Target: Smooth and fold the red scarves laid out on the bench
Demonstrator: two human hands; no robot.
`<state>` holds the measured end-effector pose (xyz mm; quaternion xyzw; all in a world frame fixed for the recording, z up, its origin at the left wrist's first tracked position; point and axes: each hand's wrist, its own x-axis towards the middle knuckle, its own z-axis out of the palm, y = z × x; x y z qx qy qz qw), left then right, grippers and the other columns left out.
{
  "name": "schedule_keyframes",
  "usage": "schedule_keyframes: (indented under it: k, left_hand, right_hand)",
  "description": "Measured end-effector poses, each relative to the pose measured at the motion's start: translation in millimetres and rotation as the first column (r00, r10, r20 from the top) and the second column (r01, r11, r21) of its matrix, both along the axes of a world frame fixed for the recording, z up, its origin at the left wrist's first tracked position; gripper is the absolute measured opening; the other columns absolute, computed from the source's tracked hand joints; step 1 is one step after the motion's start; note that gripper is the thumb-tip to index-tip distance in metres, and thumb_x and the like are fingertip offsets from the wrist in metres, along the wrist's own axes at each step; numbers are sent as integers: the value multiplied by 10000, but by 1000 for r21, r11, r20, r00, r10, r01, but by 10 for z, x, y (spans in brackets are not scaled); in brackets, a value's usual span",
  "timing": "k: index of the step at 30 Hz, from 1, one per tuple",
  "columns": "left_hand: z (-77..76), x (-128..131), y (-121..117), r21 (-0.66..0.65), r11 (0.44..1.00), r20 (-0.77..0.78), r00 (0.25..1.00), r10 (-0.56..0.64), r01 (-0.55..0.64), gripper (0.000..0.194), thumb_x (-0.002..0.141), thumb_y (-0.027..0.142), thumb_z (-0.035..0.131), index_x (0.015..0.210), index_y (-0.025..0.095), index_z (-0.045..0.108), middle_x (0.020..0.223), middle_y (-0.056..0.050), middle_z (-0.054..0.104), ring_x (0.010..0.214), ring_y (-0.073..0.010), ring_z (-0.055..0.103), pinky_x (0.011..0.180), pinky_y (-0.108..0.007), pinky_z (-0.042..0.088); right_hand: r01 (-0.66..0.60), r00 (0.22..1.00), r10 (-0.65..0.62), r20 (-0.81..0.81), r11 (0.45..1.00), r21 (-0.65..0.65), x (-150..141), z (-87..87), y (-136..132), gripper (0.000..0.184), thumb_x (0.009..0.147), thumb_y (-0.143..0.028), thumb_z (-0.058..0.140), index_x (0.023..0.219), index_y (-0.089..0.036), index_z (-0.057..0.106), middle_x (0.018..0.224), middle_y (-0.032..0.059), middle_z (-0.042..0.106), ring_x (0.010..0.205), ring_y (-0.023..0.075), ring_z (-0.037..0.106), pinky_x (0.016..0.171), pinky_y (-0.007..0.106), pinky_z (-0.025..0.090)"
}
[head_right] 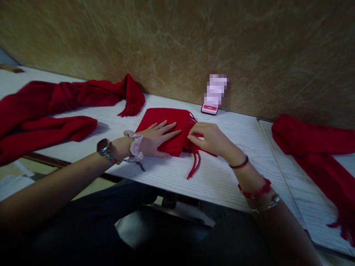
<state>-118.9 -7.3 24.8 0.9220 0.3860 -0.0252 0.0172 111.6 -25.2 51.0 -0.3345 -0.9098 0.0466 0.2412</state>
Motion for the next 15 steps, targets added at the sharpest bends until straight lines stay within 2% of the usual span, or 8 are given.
schedule_keyframes:
  k: [3, 6, 10, 15]
  left_hand:
    - [12, -65, 14, 6, 999, -24, 999, -45, 45, 871, 698, 518, 567, 1413, 260, 142, 1487, -68, 65, 1322, -366, 92, 1032, -503, 177]
    - [-2, -105, 41, 22, 998, -22, 998, -66, 67, 846, 697, 448, 587, 1407, 275, 161, 1488, -51, 72, 1320, -357, 109, 1032, -483, 190]
    - [-7, -120, 75, 35, 997, -11, 997, -75, 75, 819, 703, 384, 586, 1404, 264, 179, 1485, -57, 94, 1314, -355, 144, 1026, -462, 216]
    - [88, -109, 45, 30, 997, 3, 998, -69, 69, 744, 744, 359, 565, 1391, 193, 236, 1463, -108, 173, 1300, -329, 217, 1034, -429, 227]
  right_hand:
    - [-51, 993, 49, 108, 999, 17, 24, -102, -263, 197, 834, -226, 480, 877, -174, 665, 991, 91, 631, 953, 200, 564, 821, 382, 474]
    - [-12, 975, -7, 223, 996, 84, 23, -273, -383, 206, 825, -215, 491, 898, -167, 677, 1233, 125, 516, 1197, 275, 403, 957, 485, 378]
    - [84, 946, -109, 305, 992, 92, -27, -387, -388, 205, 823, -235, 505, 896, -131, 665, 1378, 144, 365, 1287, 325, 265, 1017, 509, 302]
    - [143, 922, -163, 350, 986, 82, -29, -414, -355, 313, 846, -285, 465, 1090, -127, 580, 1448, 135, 238, 1306, 341, 213, 1030, 519, 277]
